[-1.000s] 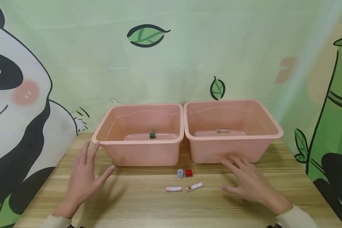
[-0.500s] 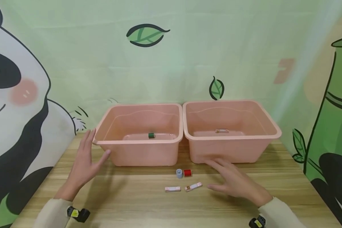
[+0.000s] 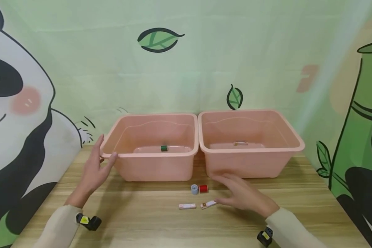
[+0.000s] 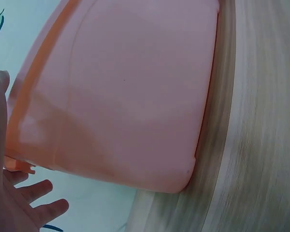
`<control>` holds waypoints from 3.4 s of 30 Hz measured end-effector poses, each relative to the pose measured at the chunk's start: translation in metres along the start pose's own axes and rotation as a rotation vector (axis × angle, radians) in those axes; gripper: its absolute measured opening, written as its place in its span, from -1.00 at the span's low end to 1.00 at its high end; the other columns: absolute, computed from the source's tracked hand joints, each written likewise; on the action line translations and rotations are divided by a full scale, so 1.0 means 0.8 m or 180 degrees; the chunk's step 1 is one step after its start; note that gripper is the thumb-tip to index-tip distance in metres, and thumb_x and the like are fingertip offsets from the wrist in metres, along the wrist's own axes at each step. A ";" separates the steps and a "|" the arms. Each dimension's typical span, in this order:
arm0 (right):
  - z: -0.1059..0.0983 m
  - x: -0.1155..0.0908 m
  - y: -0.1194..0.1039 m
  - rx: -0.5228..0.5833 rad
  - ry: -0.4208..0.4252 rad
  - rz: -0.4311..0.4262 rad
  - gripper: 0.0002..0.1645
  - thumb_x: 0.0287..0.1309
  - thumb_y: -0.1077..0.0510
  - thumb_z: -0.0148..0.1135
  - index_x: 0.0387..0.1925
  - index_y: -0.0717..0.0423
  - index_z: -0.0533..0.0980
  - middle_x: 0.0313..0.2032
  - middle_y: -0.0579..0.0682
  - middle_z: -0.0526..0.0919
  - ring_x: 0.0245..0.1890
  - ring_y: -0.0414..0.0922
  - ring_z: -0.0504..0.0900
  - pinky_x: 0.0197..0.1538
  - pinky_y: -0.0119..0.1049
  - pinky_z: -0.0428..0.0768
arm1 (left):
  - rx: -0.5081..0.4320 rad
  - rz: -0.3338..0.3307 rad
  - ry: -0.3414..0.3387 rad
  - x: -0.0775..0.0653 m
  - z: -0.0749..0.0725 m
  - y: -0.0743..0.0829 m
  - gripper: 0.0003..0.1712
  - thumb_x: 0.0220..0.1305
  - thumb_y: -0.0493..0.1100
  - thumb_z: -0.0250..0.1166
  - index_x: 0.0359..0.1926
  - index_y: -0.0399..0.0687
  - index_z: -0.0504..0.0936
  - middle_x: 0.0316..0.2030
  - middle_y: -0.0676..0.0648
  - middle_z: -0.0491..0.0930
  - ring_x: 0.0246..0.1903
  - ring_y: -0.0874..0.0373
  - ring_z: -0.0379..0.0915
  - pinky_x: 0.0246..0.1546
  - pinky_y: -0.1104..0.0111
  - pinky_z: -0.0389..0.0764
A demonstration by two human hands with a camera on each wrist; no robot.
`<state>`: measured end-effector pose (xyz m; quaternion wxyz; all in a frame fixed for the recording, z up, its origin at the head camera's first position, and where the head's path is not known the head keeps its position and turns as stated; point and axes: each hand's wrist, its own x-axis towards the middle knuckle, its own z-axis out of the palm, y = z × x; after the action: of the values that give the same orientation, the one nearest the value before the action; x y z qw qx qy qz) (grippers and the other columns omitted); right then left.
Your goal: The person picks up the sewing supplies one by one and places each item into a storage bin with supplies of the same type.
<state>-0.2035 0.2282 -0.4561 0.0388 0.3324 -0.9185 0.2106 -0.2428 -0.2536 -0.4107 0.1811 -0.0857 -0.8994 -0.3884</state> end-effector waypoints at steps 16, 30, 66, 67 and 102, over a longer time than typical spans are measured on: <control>0.026 0.048 -0.001 0.0325 -0.0373 -0.0223 -0.40 0.18 0.05 0.50 0.21 0.15 0.58 0.07 0.00 0.69 -0.06 -0.11 0.69 0.04 -0.16 0.67 | -0.0558 -0.0425 -0.0122 0.006 0.008 -0.010 0.00 0.47 0.35 0.09 0.66 0.20 -0.21 0.56 -0.21 0.08 0.44 -0.24 0.19 0.28 -0.22 0.39; 0.033 0.060 -0.008 0.0136 -0.0239 -0.0268 -0.73 0.12 0.19 0.51 -0.11 0.05 0.68 -0.23 -0.15 0.67 -0.25 -0.19 0.62 -0.14 -0.27 0.63 | -0.1371 -0.0465 -0.0169 0.007 0.017 -0.022 -0.10 0.52 0.12 0.17 0.61 0.31 -0.20 0.54 -0.18 0.10 0.43 -0.10 0.21 0.34 0.04 0.37; 0.017 0.060 -0.017 0.0476 -0.0127 -0.0223 -0.72 0.05 0.18 0.50 -0.27 -0.17 0.57 -0.33 -0.29 0.57 -0.27 -0.18 0.59 -0.14 -0.22 0.64 | -0.1633 -0.0556 -0.0076 0.007 0.023 -0.023 -0.14 0.50 0.15 0.20 0.58 0.38 -0.13 0.52 -0.13 0.13 0.37 -0.09 0.28 0.20 0.15 0.53; 0.016 0.059 -0.018 0.0489 -0.0134 -0.0215 -0.71 0.05 0.19 0.50 -0.26 -0.18 0.57 -0.32 -0.31 0.57 -0.26 -0.19 0.59 -0.13 -0.22 0.64 | -0.1639 -0.0559 -0.0078 0.007 0.023 -0.023 -0.14 0.50 0.14 0.20 0.58 0.38 -0.13 0.52 -0.13 0.13 0.37 -0.09 0.28 0.18 0.19 0.54; -0.055 0.057 -0.052 0.0360 -0.0244 -0.0539 -0.73 0.13 0.19 0.46 -0.18 -0.16 0.58 -0.22 -0.36 0.61 -0.18 -0.24 0.64 -0.03 -0.22 0.69 | -0.1658 -0.0533 -0.0089 0.001 0.026 -0.015 -0.15 0.53 0.23 0.08 0.60 0.38 -0.20 0.56 -0.07 0.04 0.42 -0.10 0.18 0.27 -0.15 0.44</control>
<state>-0.2153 0.1905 -0.3914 0.0024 0.4184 -0.8745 0.2453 -0.2527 -0.2469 -0.4313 0.1078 -0.0601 -0.7756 -0.6190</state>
